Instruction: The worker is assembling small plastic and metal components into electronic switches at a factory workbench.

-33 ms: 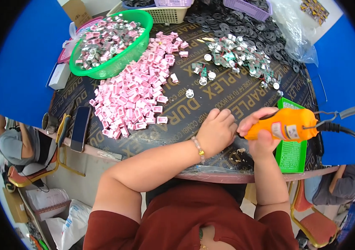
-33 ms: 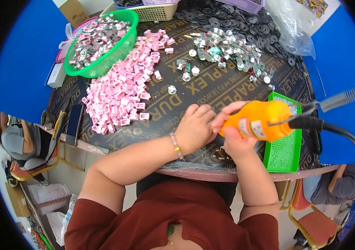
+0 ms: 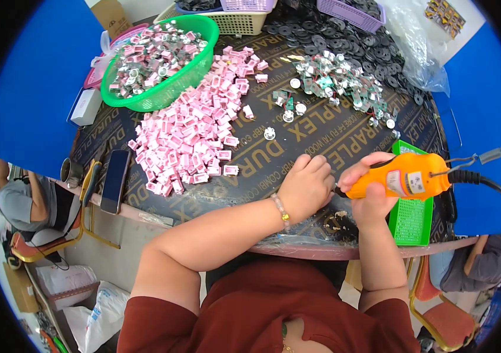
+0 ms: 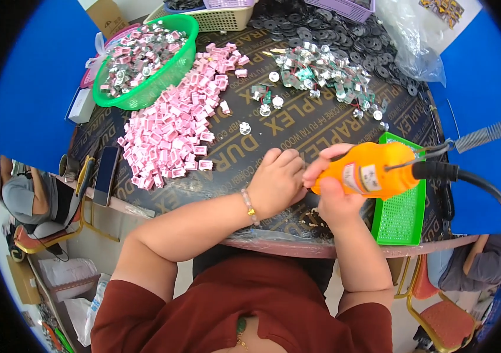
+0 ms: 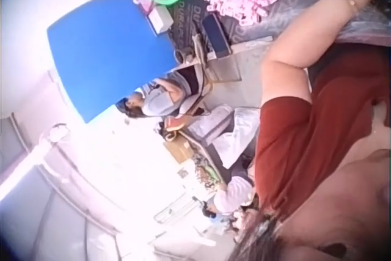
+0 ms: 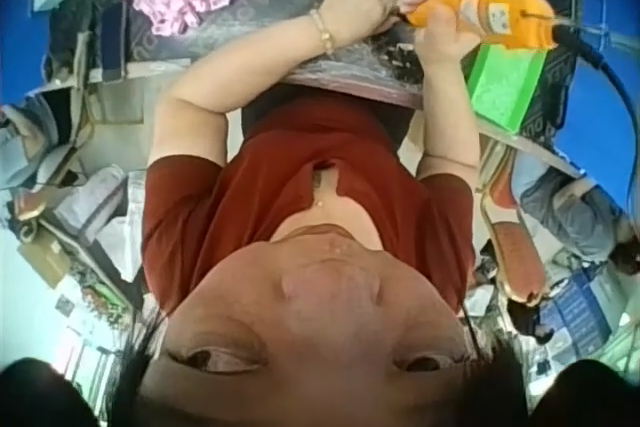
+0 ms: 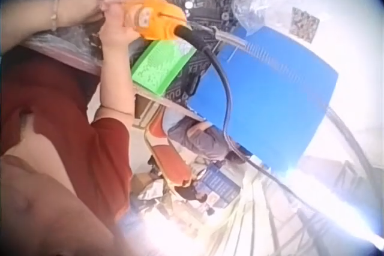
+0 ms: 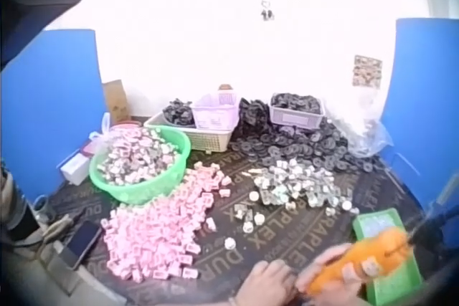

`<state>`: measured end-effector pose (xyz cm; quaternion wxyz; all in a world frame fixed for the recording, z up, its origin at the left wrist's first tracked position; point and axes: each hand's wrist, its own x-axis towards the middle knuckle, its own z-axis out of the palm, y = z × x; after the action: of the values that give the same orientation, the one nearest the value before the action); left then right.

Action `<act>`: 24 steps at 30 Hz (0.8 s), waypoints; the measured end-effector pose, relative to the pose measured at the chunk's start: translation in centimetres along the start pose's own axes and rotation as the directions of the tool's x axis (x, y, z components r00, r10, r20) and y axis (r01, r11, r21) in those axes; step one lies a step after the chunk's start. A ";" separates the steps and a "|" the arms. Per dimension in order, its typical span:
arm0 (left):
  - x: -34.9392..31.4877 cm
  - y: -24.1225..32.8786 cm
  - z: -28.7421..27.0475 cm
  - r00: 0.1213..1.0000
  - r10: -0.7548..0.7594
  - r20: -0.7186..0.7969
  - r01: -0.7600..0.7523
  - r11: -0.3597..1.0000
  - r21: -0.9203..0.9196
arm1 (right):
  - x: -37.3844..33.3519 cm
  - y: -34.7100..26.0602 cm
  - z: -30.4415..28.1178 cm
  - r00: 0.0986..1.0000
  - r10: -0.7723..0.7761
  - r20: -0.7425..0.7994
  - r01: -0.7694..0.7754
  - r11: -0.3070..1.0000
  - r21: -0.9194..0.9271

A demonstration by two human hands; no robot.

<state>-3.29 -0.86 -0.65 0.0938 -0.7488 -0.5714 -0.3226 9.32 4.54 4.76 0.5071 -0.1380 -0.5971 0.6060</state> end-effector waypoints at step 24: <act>2.9 -16.5 -7.9 0.827 -0.201 0.526 -0.026 0.919 0.392 | -1.9 -5.5 -7.1 0.937 -0.318 -0.143 0.283 0.934 -0.219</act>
<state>-21.01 2.83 3.39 0.0528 -0.7493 -0.6597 0.0231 18.10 5.95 6.87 0.6287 -0.1467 -0.6205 0.4452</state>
